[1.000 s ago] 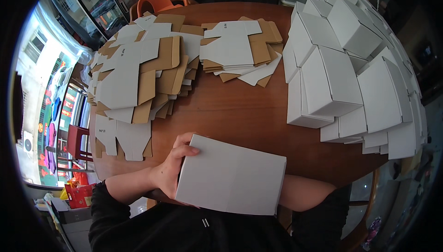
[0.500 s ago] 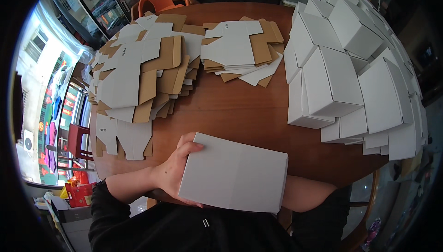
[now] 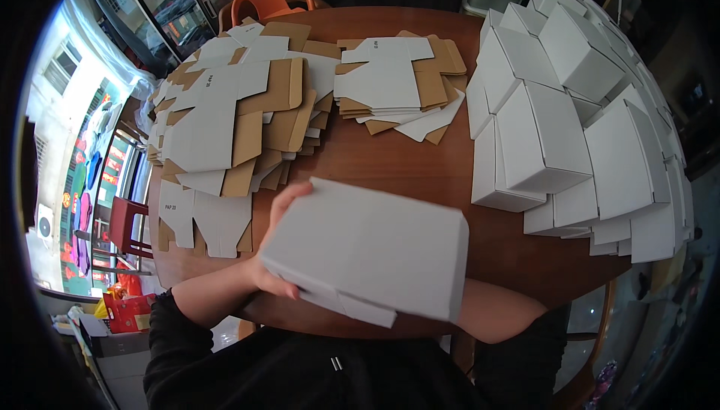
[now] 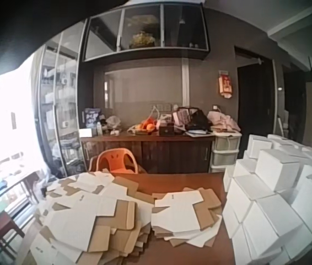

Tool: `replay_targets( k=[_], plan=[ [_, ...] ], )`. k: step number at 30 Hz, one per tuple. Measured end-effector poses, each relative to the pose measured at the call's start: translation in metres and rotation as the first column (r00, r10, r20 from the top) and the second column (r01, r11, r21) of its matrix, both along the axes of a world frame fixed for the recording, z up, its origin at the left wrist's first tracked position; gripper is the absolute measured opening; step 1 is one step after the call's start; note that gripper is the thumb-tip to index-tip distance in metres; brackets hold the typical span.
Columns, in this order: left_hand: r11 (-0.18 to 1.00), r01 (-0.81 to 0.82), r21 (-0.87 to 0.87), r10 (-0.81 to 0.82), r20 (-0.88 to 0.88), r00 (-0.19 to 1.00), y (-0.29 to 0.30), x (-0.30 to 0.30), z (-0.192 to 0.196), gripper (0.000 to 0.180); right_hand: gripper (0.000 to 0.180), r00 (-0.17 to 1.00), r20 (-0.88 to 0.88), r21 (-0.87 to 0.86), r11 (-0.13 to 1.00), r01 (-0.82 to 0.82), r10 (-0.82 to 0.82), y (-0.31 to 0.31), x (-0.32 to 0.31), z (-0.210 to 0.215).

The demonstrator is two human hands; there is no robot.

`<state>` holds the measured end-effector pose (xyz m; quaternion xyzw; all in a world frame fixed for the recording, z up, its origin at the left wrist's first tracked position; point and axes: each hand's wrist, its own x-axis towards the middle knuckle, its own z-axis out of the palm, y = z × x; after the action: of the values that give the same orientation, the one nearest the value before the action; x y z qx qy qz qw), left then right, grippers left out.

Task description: The person assembles small white cardboard boxes by hand. They pick up flat, pre-cut cardboard pieces, fold them along the creases, and tuck the flaps to form the box structure. The finished boxes are stacked on the right side of the table.

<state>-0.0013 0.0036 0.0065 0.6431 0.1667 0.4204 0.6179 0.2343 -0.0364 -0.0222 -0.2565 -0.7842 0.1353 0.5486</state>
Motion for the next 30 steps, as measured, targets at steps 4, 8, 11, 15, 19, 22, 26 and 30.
replay_targets(
  k=[4, 8, 11, 15, 19, 22, 26, 30],
  plan=[
    [0.926, -0.117, -0.359, 0.190, 0.174, 0.966, 0.007, -0.001, 0.022, 0.125, 0.050, 0.979, -0.080, 0.149, 0.969, 0.196, -0.186, 0.023, 0.010, 0.011],
    [0.803, 0.079, -0.591, 0.156, 0.336, 0.929, -0.001, -0.024, 0.000, 0.095, 0.059, 0.972, -0.059, 0.193, 0.952, 0.236, -0.229, 0.046, 0.016, 0.025],
    [0.707, 0.164, -0.688, 0.166, 0.386, 0.907, 0.001, -0.019, -0.006, 0.075, 0.065, 0.952, -0.254, 0.007, 0.984, 0.178, -0.170, 0.049, 0.007, 0.022],
    [0.756, 0.166, -0.633, 0.008, 0.264, 0.965, 0.006, -0.023, -0.005, 0.067, 0.071, 0.963, -0.258, 0.016, 0.997, 0.080, -0.073, 0.050, 0.009, 0.014],
    [0.874, -0.093, -0.477, 0.162, 0.105, 0.981, 0.006, -0.004, 0.011, 0.067, 0.067, 0.966, -0.242, -0.012, 0.996, 0.085, -0.085, 0.051, 0.011, 0.012],
    [0.920, -0.287, -0.267, 0.279, -0.066, 0.958, 0.009, -0.006, 0.002, 0.069, 0.060, 0.980, -0.191, 0.004, 0.998, 0.062, -0.060, 0.053, 0.013, 0.017],
    [0.936, -0.304, -0.177, 0.287, -0.115, 0.951, 0.004, -0.012, -0.003, 0.068, 0.046, 0.985, -0.173, -0.072, 0.997, 0.012, -0.024, 0.048, 0.012, 0.024],
    [0.958, -0.268, -0.103, 0.254, -0.132, 0.958, 0.000, -0.008, 0.003, 0.070, 0.033, 0.973, -0.227, -0.125, 0.989, -0.083, 0.053, 0.049, 0.009, 0.020]
  ],
)
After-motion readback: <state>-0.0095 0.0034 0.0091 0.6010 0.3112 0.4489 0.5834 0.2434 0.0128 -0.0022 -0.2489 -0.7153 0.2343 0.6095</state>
